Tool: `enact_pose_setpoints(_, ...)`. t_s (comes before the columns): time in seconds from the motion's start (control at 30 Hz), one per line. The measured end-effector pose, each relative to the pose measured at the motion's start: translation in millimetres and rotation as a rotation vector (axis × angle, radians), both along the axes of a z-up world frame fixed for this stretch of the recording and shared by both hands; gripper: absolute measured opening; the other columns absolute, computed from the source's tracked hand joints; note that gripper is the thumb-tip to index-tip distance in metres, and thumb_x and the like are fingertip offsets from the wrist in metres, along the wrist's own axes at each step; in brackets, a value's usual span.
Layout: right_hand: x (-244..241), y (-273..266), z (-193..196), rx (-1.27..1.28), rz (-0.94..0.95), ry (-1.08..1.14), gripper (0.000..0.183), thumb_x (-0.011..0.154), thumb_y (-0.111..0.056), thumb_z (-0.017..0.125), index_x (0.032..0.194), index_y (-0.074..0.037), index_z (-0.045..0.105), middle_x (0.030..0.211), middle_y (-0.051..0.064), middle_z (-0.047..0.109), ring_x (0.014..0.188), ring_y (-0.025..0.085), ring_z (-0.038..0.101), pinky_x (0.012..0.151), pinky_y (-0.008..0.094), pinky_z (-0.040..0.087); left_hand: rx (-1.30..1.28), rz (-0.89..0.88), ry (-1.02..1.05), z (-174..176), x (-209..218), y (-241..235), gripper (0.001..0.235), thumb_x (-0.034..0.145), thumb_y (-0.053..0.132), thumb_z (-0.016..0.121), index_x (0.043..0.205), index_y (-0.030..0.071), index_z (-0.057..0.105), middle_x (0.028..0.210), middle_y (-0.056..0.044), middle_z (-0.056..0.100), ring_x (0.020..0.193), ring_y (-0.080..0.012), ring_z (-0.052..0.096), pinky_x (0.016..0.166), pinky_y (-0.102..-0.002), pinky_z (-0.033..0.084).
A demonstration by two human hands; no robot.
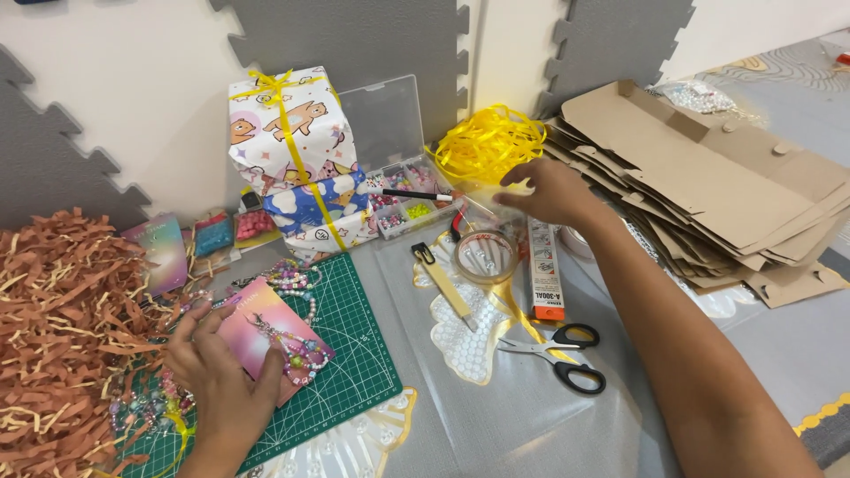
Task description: The person arranges beaded keychains on a green cutting mat, then attaches one to a pink display card. They place the card into a clear plastic sleeve and seal it with tape. The person also handles yellow shredded paper and other packaging materials on the table.
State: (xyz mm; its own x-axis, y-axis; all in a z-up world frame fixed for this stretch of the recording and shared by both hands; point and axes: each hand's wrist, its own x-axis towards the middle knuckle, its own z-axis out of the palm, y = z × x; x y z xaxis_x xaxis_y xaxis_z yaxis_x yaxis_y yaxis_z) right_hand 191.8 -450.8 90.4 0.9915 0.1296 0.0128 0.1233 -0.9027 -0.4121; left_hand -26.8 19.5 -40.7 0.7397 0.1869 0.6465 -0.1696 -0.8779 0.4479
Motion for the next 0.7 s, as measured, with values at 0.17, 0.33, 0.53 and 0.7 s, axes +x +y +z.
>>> enact_pose_setpoints(0.17, 15, 16, -44, -0.371, -0.006, -0.024, 0.113, 0.079, -0.096, 0.078, 0.165, -0.024, 0.064, 0.154, 0.009, 0.076, 0.142, 0.035, 0.069, 0.115, 0.059, 0.052, 0.026, -0.005, -0.046, 1, -1, -1, 0.077, 0.092, 0.025, 0.082, 0.159, 0.004, 0.053, 0.168, -0.024, 0.037, 0.160, -0.0460, 0.034, 0.130, -0.065, 0.024)
enact_pose_setpoints(0.33, 25, 16, -32, -0.146, -0.055, 0.069, 0.045, 0.106, -0.058, 0.077, 0.136, -0.027, 0.089, 0.132, 0.000, 0.086, 0.114, 0.027, 0.078, 0.085, 0.044, 0.062, -0.036, 0.042, -0.058, 23, -7, -11, 0.073, 0.090, 0.023, 0.083, 0.156, 0.005, 0.057, 0.166, -0.021, 0.037, 0.158, -0.0411, 0.031, 0.127, -0.061, 0.026)
enact_pose_setpoints(0.53, 81, -28, -70, -0.338, 0.023, -0.363, 0.024, 0.101, -0.033, 0.073, 0.106, -0.033, 0.096, 0.105, -0.003, 0.089, 0.094, 0.029, 0.080, 0.069, 0.048, 0.059, 0.055, -0.093, -0.067, 39, 8, -56, 0.063, 0.094, 0.024, 0.079, 0.153, 0.010, 0.063, 0.164, -0.026, 0.035, 0.158, -0.0419, 0.027, 0.123, -0.061, 0.037)
enact_pose_setpoints(0.7, 84, -30, -71, -0.054, -0.235, -0.545, 0.030, 0.114, -0.042, 0.075, 0.128, -0.023, 0.093, 0.108, 0.005, 0.078, 0.084, 0.033, 0.076, 0.059, 0.049, 0.051, 0.189, -0.359, 0.071, 63, 45, -132, 0.019, 0.102, 0.024, 0.073, 0.120, 0.026, 0.077, 0.154, -0.004, 0.062, 0.157, -0.0430, 0.042, 0.119, -0.069, 0.032)
